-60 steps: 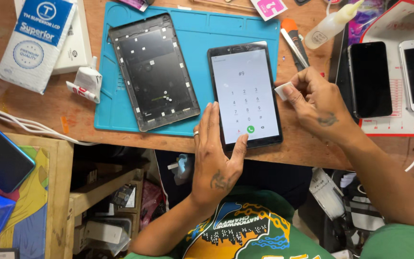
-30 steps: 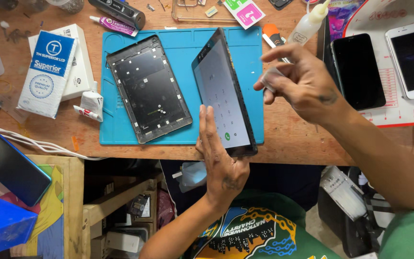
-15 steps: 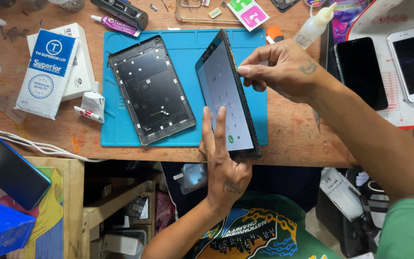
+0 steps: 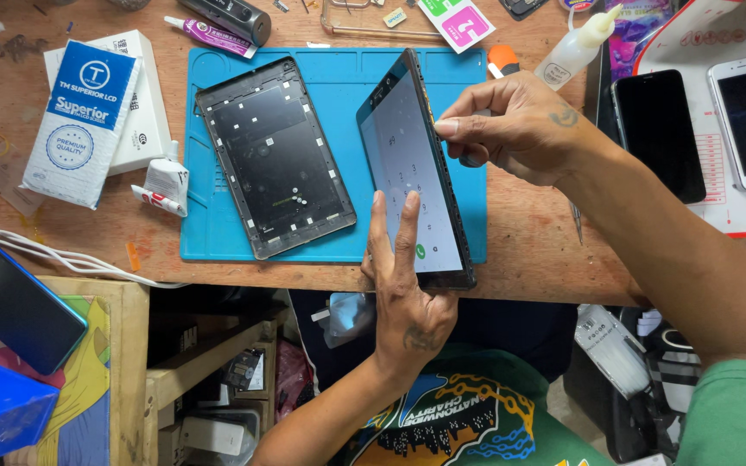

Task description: The person operates a tablet, entering a code on the dialer screen, then unlocks the device and navigates the home screen. The person also briefly handles a small card-like object before returning to the tablet.

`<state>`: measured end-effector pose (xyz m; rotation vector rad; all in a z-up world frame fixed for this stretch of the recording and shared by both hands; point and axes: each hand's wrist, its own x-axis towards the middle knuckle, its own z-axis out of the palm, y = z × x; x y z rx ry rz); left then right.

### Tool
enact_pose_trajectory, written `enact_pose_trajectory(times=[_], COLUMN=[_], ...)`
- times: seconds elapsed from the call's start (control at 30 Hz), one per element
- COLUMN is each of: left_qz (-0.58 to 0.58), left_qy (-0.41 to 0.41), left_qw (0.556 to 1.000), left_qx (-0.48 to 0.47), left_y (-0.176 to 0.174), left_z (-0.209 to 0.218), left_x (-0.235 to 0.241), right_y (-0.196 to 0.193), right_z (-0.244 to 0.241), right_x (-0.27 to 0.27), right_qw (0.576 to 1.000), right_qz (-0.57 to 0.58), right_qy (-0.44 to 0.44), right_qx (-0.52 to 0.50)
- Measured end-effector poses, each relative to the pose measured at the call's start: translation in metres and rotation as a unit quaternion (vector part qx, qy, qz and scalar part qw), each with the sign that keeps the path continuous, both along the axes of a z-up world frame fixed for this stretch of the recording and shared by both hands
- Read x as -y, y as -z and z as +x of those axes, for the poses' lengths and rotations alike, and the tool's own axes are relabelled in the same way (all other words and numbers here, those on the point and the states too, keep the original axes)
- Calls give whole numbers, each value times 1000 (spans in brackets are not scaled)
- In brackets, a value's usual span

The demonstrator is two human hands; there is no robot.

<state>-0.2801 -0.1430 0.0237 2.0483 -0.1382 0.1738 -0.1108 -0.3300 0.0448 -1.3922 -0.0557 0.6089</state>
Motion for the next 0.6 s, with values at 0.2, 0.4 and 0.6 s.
enact_pose_trajectory(times=[0.2,0.4,0.6], left_qz=[-10,-13,-1], left_qy=[2,6,4], left_qw=[1000,1000,1000], left_qx=[1,3,2], left_y=[0,1,-1], left_z=[1,0,2], left_x=[0,0,2], right_y=[1,4,4], right_z=[-1,-2,-1], right_x=[0,1,1], right_qw=[1000,999,1000], right_qz=[12,32,20], right_qy=[10,9,9], right_qx=[-17,-15,-19])
